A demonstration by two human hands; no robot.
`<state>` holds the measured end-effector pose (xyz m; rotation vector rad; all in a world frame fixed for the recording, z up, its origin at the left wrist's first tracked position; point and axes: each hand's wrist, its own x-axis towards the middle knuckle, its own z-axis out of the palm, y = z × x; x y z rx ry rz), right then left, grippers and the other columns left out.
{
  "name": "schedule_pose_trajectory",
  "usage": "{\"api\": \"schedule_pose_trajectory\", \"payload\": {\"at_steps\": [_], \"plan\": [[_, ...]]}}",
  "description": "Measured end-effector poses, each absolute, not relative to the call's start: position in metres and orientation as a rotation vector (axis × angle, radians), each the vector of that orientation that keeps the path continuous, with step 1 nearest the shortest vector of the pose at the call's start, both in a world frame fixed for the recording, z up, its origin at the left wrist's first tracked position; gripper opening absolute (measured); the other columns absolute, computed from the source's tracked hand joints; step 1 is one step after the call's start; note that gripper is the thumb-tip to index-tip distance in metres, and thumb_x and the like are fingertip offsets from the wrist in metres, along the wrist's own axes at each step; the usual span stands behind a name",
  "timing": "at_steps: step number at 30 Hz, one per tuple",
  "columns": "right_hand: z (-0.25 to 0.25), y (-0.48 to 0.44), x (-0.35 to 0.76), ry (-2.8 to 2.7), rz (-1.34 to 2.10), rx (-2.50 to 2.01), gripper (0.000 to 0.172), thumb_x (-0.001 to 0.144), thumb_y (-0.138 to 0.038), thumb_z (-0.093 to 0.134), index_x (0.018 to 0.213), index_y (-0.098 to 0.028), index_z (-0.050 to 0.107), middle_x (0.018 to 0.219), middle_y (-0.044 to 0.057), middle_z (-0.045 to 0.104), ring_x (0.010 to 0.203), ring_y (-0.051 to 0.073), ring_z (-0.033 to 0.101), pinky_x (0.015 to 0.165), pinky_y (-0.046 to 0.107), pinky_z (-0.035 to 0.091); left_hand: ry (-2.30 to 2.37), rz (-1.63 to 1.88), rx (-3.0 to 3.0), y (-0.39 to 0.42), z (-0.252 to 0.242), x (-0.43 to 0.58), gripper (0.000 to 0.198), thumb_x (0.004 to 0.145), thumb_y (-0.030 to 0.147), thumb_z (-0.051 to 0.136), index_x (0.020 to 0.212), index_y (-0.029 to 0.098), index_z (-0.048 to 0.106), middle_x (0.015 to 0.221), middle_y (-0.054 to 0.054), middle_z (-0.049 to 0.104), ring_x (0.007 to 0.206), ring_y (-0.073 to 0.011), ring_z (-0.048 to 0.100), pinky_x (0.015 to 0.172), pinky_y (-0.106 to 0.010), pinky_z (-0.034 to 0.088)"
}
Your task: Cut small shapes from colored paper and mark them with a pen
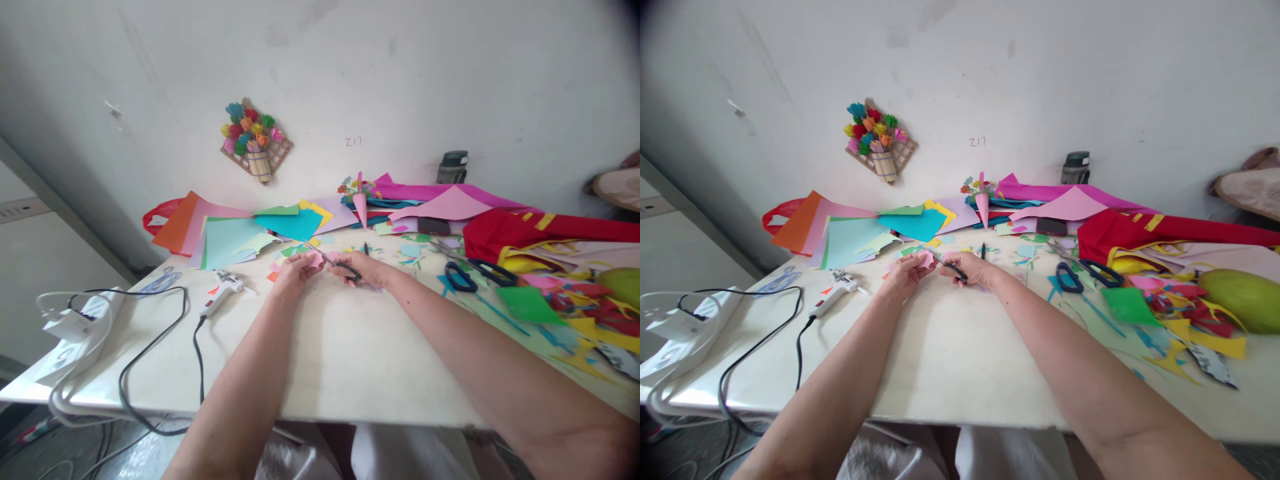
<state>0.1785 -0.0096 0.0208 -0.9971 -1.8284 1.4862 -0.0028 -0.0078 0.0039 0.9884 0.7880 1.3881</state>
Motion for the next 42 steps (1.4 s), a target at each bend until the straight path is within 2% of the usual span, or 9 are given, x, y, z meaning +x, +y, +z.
{"api": "schedule_pose_trajectory", "payload": {"at_steps": [13,31,42], "plan": [[0.0178,-0.0046,0.1812,-1.892,1.462,-1.037,0.019,0.075,-0.032,0.06,0.071,-0.015,0.051,0.045,-0.007,0.047,0.033,0.004,0.039,0.033,0.015,0.028,0.87,1.377,1.035,-0.0082,0.0036,-0.0042,0.024,0.055,0.027,0.079,0.062,0.014,0.06,0.066,0.0,0.059,0.063,-0.0113,0.056,0.064,-0.028,0.052],[0.025,-0.0106,0.1807,-1.873,1.462,-1.051,0.016,0.076,-0.026,0.058,0.067,-0.015,0.049,0.044,-0.007,0.047,0.032,0.003,0.038,0.031,0.015,0.026,0.874,1.35,1.036,-0.008,0.0034,-0.004,0.023,0.055,0.026,0.079,0.058,0.013,0.06,0.065,0.0,0.056,0.064,-0.0106,0.053,0.066,-0.029,0.053],[0.0189,-0.0049,0.1822,-1.885,1.475,-1.016,0.018,0.074,-0.03,0.06,0.07,-0.015,0.051,0.044,-0.007,0.047,0.032,0.003,0.038,0.031,0.014,0.026,0.876,1.349,1.044,-0.0094,0.0048,-0.004,0.021,0.056,0.026,0.078,0.059,0.013,0.061,0.064,-0.001,0.056,0.064,-0.011,0.053,0.067,-0.03,0.053]]}}
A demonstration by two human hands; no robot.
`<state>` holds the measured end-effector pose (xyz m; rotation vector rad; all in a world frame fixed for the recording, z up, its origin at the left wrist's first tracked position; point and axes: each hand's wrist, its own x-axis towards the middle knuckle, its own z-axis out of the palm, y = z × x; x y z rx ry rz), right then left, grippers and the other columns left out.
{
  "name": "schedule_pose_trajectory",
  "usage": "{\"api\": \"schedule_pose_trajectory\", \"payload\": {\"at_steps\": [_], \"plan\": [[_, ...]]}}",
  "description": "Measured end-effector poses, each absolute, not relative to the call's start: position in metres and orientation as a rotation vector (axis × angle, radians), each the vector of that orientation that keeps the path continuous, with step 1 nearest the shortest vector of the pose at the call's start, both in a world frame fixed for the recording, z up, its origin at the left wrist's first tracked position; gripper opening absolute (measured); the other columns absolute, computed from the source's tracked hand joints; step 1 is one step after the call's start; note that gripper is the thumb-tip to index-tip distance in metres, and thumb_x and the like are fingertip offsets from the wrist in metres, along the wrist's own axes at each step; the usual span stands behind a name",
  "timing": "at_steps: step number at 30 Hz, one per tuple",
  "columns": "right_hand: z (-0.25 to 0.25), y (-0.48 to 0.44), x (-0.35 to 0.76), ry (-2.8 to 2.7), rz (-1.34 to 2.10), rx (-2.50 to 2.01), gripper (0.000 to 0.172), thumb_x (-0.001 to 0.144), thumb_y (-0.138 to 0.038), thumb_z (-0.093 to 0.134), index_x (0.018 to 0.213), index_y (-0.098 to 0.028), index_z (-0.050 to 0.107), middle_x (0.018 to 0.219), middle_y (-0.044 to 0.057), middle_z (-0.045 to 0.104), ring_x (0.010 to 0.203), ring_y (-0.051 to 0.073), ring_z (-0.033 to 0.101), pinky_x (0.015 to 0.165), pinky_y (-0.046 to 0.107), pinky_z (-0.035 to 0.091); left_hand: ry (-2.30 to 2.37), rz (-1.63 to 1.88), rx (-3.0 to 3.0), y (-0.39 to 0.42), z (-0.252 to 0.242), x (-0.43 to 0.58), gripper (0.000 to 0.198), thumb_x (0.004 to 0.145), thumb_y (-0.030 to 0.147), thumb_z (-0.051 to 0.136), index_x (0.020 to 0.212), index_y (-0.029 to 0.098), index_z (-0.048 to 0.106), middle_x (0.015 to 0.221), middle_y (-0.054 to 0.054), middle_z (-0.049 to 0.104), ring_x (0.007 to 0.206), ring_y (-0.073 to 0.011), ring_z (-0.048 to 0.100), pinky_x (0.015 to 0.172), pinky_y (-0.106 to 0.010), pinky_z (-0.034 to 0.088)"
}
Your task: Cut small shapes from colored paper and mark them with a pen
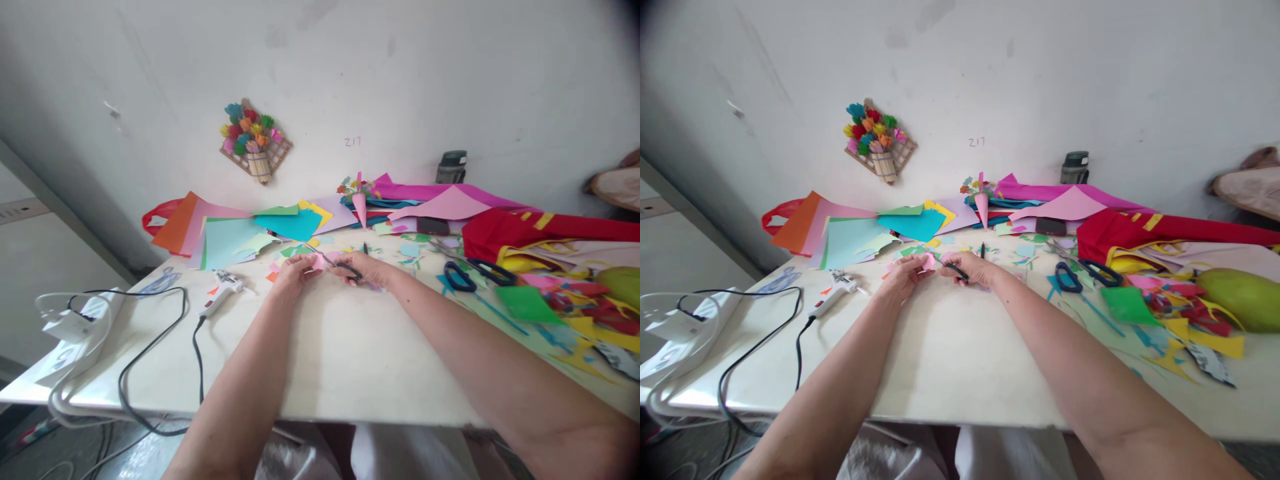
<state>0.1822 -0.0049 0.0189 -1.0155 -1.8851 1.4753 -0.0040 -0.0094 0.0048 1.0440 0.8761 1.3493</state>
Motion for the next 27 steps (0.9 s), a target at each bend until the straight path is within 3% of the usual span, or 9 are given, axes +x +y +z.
{"api": "schedule_pose_trajectory", "payload": {"at_steps": [8,14,27], "plan": [[0.0208,-0.0072,0.1834,-1.884,1.492,-1.016,0.019,0.073,-0.031,0.061,0.071,-0.015,0.051,0.046,-0.007,0.047,0.033,0.003,0.037,0.032,0.014,0.027,0.886,1.346,1.052,-0.0088,0.0041,-0.0039,0.021,0.056,0.029,0.077,0.061,0.014,0.062,0.064,0.0,0.057,0.063,-0.0109,0.053,0.065,-0.029,0.053],[0.0225,-0.0082,0.1845,-1.959,1.46,-1.034,0.023,0.076,-0.036,0.057,0.069,-0.016,0.048,0.05,-0.005,0.05,0.034,0.003,0.041,0.031,0.014,0.02,0.881,1.337,1.059,-0.009,0.0034,-0.0035,0.022,0.055,0.028,0.079,0.06,0.014,0.062,0.065,-0.001,0.057,0.064,-0.0109,0.054,0.064,-0.027,0.052],[0.0255,-0.0111,0.1805,-1.866,1.468,-1.056,0.017,0.073,-0.028,0.061,0.069,-0.015,0.051,0.044,-0.007,0.046,0.033,0.003,0.038,0.031,0.014,0.027,0.885,1.344,1.062,-0.0088,0.0034,-0.0033,0.022,0.057,0.028,0.078,0.059,0.014,0.06,0.065,-0.001,0.059,0.063,-0.0115,0.055,0.066,-0.029,0.051]]}}
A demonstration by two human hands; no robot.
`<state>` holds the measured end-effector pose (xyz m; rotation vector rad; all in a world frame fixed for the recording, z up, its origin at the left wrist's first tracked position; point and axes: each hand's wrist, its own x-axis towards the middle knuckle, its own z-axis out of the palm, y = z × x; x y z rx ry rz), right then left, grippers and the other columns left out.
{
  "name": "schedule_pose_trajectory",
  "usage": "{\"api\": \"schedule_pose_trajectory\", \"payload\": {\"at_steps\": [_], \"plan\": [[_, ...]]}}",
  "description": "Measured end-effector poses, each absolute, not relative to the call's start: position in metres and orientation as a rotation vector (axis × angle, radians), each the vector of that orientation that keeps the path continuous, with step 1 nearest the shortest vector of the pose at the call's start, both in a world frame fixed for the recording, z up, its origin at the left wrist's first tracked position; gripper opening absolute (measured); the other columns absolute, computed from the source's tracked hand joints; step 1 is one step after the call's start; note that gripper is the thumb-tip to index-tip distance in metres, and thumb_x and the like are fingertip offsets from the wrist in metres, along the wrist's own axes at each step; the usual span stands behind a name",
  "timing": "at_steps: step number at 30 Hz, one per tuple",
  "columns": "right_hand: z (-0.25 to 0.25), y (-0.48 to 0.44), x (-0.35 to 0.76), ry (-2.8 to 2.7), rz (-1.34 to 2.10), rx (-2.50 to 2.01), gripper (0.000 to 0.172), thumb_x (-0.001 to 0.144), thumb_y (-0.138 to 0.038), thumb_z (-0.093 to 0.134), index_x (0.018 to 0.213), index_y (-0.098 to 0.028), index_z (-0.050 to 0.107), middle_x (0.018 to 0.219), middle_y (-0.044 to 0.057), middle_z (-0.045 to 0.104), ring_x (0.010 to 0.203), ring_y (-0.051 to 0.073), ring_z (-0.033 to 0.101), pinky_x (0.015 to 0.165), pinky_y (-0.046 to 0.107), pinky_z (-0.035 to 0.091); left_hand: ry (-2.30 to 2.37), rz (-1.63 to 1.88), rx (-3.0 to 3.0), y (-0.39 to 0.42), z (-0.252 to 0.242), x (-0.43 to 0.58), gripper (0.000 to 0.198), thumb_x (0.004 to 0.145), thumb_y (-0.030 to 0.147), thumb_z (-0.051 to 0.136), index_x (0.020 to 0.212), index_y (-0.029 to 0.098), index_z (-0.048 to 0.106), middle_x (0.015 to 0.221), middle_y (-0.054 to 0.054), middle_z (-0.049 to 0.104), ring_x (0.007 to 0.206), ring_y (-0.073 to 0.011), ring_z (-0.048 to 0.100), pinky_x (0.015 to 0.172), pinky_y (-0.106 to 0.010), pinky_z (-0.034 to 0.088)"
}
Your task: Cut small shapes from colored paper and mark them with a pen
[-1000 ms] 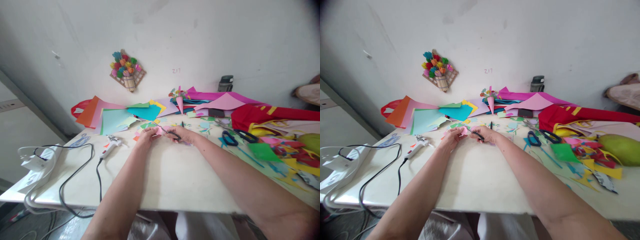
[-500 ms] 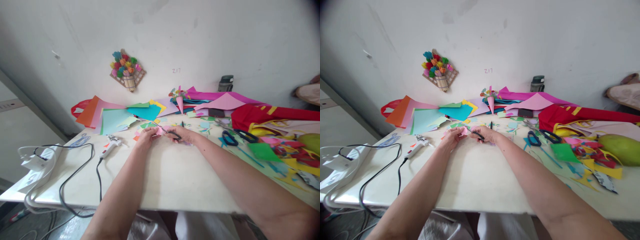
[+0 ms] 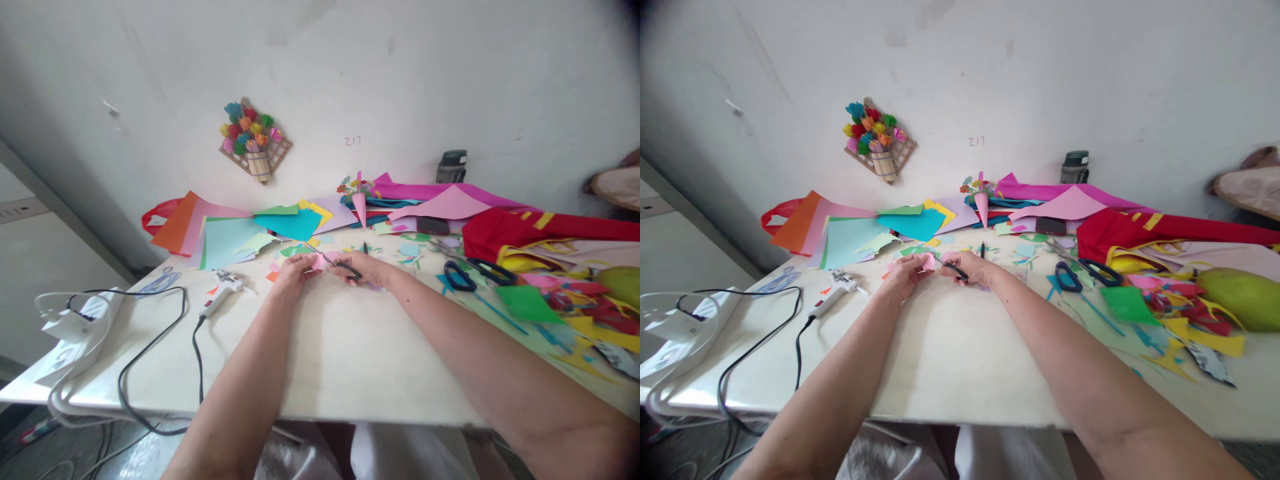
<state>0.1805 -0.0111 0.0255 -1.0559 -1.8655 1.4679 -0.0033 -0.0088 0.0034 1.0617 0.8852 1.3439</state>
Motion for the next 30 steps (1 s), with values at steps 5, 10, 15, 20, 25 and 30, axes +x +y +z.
{"api": "schedule_pose_trajectory", "payload": {"at_steps": [5,10,15,20,25,30], "plan": [[0.0239,-0.0096,0.1796,-1.85,1.464,-1.059,0.018,0.072,-0.029,0.063,0.07,-0.015,0.052,0.043,-0.008,0.045,0.032,0.003,0.037,0.031,0.014,0.028,0.891,1.356,1.048,-0.0093,0.0044,-0.0026,0.024,0.055,0.029,0.079,0.059,0.014,0.06,0.066,-0.001,0.06,0.063,-0.0114,0.055,0.065,-0.029,0.052],[0.0219,-0.0082,0.1788,-1.849,1.448,-1.044,0.023,0.068,-0.032,0.068,0.068,-0.015,0.053,0.043,-0.007,0.047,0.032,0.003,0.038,0.031,0.014,0.028,0.876,1.358,1.046,-0.0108,0.0054,-0.0011,0.025,0.054,0.027,0.08,0.056,0.014,0.058,0.064,0.0,0.059,0.061,-0.0109,0.055,0.064,-0.029,0.051],[0.0182,-0.0052,0.1794,-1.85,1.456,-1.013,0.024,0.067,-0.034,0.068,0.07,-0.015,0.053,0.044,-0.007,0.048,0.032,0.003,0.039,0.032,0.014,0.028,0.887,1.335,1.04,-0.0129,0.0068,0.0,0.025,0.054,0.027,0.079,0.056,0.014,0.059,0.063,-0.001,0.059,0.059,-0.0103,0.054,0.062,-0.026,0.05],[0.0173,-0.0047,0.1793,-1.847,1.459,-1.021,0.023,0.067,-0.033,0.067,0.069,-0.015,0.053,0.044,-0.007,0.047,0.031,0.003,0.038,0.031,0.014,0.028,0.887,1.336,1.044,-0.0137,0.0076,0.0004,0.025,0.054,0.028,0.079,0.056,0.014,0.059,0.062,0.0,0.059,0.059,-0.0106,0.054,0.062,-0.027,0.05],[0.0163,-0.0043,0.1787,-1.851,1.442,-0.998,0.023,0.067,-0.033,0.068,0.069,-0.015,0.053,0.044,-0.007,0.047,0.032,0.003,0.037,0.031,0.014,0.029,0.881,1.336,1.044,-0.0133,0.0072,0.0005,0.024,0.054,0.028,0.079,0.057,0.014,0.06,0.062,0.0,0.06,0.06,-0.0106,0.054,0.063,-0.027,0.049],[0.0184,-0.0068,0.1782,-1.856,1.433,-0.996,0.025,0.068,-0.033,0.068,0.067,-0.015,0.051,0.044,-0.007,0.046,0.032,0.003,0.037,0.031,0.014,0.028,0.871,1.334,1.05,-0.0131,0.0065,0.0002,0.023,0.055,0.028,0.079,0.057,0.014,0.061,0.062,0.0,0.059,0.059,-0.0102,0.053,0.063,-0.026,0.049]]}}
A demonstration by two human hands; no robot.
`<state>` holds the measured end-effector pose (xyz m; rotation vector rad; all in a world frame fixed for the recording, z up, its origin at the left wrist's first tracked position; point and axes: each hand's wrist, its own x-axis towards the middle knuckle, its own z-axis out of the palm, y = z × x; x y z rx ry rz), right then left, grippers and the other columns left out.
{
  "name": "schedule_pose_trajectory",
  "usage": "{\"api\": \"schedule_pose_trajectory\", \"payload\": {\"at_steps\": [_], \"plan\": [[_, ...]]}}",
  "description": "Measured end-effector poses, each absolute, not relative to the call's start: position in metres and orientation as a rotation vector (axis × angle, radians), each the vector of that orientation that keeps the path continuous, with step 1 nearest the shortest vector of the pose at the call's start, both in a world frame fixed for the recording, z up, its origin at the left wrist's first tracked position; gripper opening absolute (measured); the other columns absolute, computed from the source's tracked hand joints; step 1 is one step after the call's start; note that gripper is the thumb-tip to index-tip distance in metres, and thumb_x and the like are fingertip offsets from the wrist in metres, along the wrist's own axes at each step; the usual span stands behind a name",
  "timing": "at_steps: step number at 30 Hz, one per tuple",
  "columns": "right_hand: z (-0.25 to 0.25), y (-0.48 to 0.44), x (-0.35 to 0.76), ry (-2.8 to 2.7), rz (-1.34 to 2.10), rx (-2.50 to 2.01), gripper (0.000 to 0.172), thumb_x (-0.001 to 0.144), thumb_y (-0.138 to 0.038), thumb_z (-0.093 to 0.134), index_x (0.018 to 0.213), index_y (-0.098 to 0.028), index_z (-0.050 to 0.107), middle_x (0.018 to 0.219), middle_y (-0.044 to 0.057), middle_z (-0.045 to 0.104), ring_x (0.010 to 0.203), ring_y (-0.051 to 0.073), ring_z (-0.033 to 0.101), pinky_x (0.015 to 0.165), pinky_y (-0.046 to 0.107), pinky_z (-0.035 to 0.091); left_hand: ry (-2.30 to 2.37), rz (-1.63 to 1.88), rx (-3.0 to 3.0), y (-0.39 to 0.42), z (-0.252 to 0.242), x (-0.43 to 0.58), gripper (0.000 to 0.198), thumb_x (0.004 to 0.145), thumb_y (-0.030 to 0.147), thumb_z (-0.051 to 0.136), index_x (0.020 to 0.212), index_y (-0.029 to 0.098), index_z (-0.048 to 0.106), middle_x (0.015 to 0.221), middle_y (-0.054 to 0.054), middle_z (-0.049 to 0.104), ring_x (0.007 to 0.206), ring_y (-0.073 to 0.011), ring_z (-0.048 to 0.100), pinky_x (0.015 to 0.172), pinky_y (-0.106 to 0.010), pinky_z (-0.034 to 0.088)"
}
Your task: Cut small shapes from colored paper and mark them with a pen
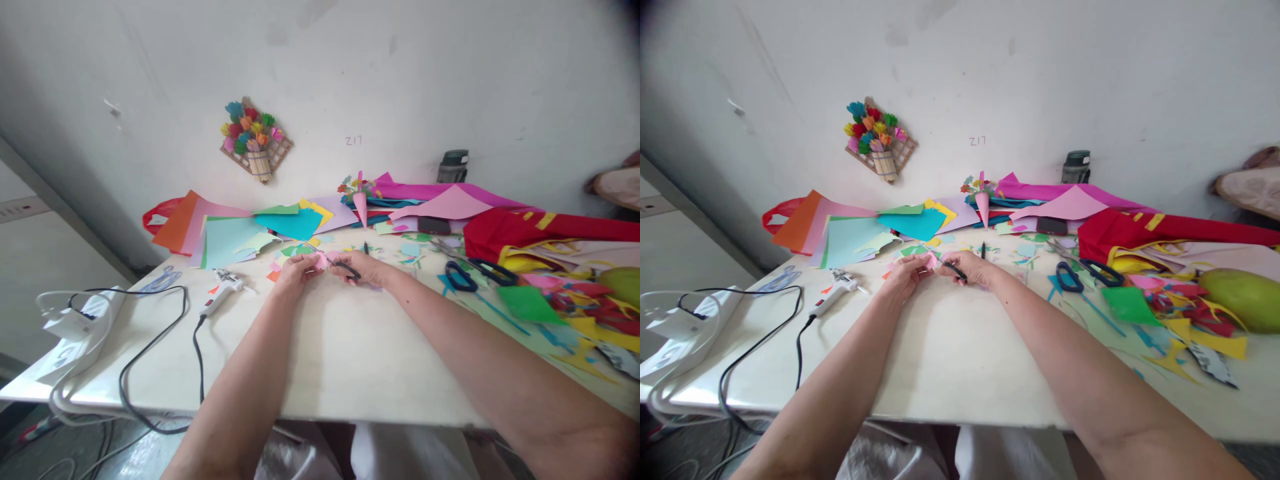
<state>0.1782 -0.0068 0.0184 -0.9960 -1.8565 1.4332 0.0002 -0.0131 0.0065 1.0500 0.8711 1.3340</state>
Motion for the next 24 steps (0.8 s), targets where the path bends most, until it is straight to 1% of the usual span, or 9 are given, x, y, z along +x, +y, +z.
{"api": "schedule_pose_trajectory", "payload": {"at_steps": [4,7,13,17,21,24], "plan": [[0.017,-0.0061,0.1778,-1.856,1.447,-0.983,0.025,0.068,-0.034,0.068,0.066,-0.016,0.051,0.044,-0.007,0.046,0.032,0.003,0.038,0.03,0.014,0.028,0.864,1.331,1.05,-0.0128,0.0064,0.0,0.023,0.056,0.028,0.079,0.059,0.014,0.061,0.062,0.0,0.06,0.059,-0.0097,0.054,0.064,-0.027,0.049],[0.0143,-0.0033,0.1783,-1.848,1.457,-0.976,0.026,0.067,-0.034,0.069,0.067,-0.016,0.05,0.044,-0.007,0.047,0.031,0.003,0.038,0.03,0.015,0.028,0.868,1.345,1.044,-0.0125,0.0065,0.0002,0.023,0.055,0.027,0.079,0.057,0.014,0.059,0.062,0.0,0.059,0.059,-0.0099,0.054,0.066,-0.028,0.05],[0.0161,-0.0014,0.1797,-1.718,1.419,-1.018,0.023,0.064,-0.025,0.072,0.074,-0.013,0.055,0.045,-0.007,0.049,0.033,0.003,0.039,0.032,0.015,0.031,0.852,1.333,1.076,-0.0103,0.0036,-0.0009,0.024,0.053,0.024,0.079,0.055,0.015,0.057,0.06,0.0,0.061,0.059,-0.0121,0.057,0.068,-0.031,0.051],[0.0217,-0.0029,0.181,-1.58,1.387,-1.04,0.025,0.062,-0.018,0.072,0.08,-0.013,0.055,0.051,-0.004,0.056,0.038,0.005,0.047,0.036,0.015,0.034,0.841,1.27,1.148,-0.0078,0.0003,-0.0031,0.019,0.056,0.025,0.078,0.061,0.015,0.062,0.064,-0.001,0.064,0.06,-0.0132,0.06,0.065,-0.03,0.05],[0.0213,-0.0001,0.1815,-1.52,1.319,-0.995,0.031,0.058,-0.015,0.073,0.083,-0.014,0.055,0.05,-0.005,0.055,0.041,0.007,0.051,0.035,0.014,0.03,0.842,1.229,1.205,-0.0067,-0.0014,-0.0037,0.017,0.058,0.025,0.076,0.063,0.015,0.063,0.062,-0.001,0.063,0.058,-0.0118,0.058,0.063,-0.028,0.049],[0.0193,0.002,0.1805,-1.483,1.294,-0.957,0.033,0.057,-0.014,0.072,0.085,-0.014,0.055,0.052,-0.006,0.056,0.042,0.006,0.052,0.036,0.014,0.031,0.847,1.22,1.21,-0.0074,-0.0009,-0.0029,0.017,0.058,0.024,0.076,0.061,0.015,0.062,0.06,0.0,0.062,0.057,-0.0114,0.057,0.062,-0.027,0.048]]}}
